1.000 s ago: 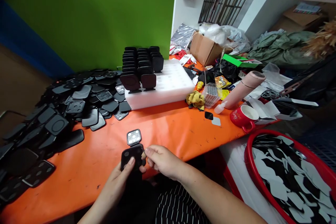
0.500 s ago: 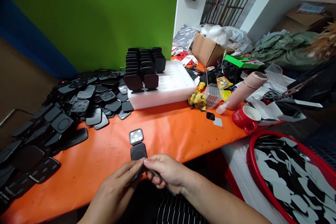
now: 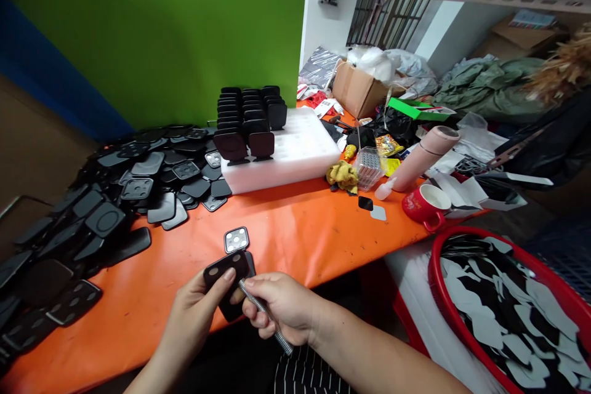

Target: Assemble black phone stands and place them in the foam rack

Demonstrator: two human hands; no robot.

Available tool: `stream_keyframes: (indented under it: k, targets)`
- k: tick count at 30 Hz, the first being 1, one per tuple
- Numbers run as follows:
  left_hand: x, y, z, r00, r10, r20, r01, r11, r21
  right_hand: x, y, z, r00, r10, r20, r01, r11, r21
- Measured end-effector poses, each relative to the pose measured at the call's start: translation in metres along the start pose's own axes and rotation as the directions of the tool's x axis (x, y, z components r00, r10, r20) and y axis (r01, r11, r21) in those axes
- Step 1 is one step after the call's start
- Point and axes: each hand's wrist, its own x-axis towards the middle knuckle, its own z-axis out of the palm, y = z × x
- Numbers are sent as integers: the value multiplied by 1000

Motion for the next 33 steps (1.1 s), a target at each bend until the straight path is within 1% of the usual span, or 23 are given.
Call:
stream_keyframes:
  k: [3,5,7,10,14,16,18,20,21,22,23,24,25,26,27,29,30,31,32,33]
  targets:
    - [-4,-1,0,990,130,56,-136,982,131,0,-2,-1,999,33,-1,-33,997,64]
    - [-6,-2,0,969,218,121,-240,943,230,-2,-4,-4,998,65,1,-65,995,74]
    - [-7,-4,1,947,256,194,-303,912,277,-4,-6,-8,997,81,-11,-80,994,69]
    - [-6,-5,4,927,278,252,-343,901,265,-7,-8,-17,996,88,-2,-87,991,98]
    - [-6,-8,12,917,316,243,-373,894,247,-7,-6,-25,985,158,64,-169,952,257]
    - [-6,-11,16,910,334,245,-390,890,235,-6,-5,-26,985,168,46,-174,929,327]
    - [-6,-13,19,906,343,247,-396,892,216,-6,-3,-26,989,149,-15,-133,922,363]
    - [-5,-15,21,918,314,241,-364,910,200,-6,-3,-25,991,115,-74,-84,940,330]
    - [-3,-16,21,934,282,220,-324,927,187,-6,-2,-26,992,75,-106,-44,963,266]
    - [0,-16,22,955,240,177,-269,949,164,-7,-2,-26,988,3,-154,21,988,154]
    - [3,-16,22,976,185,117,-199,972,126,-7,-1,-27,971,-108,-212,109,994,-7]
    - [8,-16,23,991,122,55,-126,989,72,-6,0,-29,933,-248,-262,198,959,-204]
    - [14,-17,24,998,58,7,-58,998,7,-6,2,-30,883,-378,-278,249,880,-405]
    - [20,-17,25,1000,2,-16,-3,998,-57,-5,3,-32,841,-473,-262,255,775,-578]
    - [26,-19,25,999,-37,-12,36,993,-109,-3,4,-35,821,-524,-227,231,668,-707]
    - [38,-24,26,998,-60,21,63,986,-157,3,4,-41,830,-536,-154,158,492,-856]
    - [43,-28,25,999,-38,10,39,990,-133,7,2,-45,837,-530,-136,121,421,-899]
    - [47,-33,23,1000,7,-17,-8,998,-58,13,-1,-49,836,-533,-130,81,354,-932]
    - [49,-39,22,997,75,-37,-72,995,72,19,-5,-54,830,-541,-136,29,285,-958]
    - [50,-44,20,988,155,-28,-144,960,241,26,-10,-58,828,-540,-149,-30,222,-975]
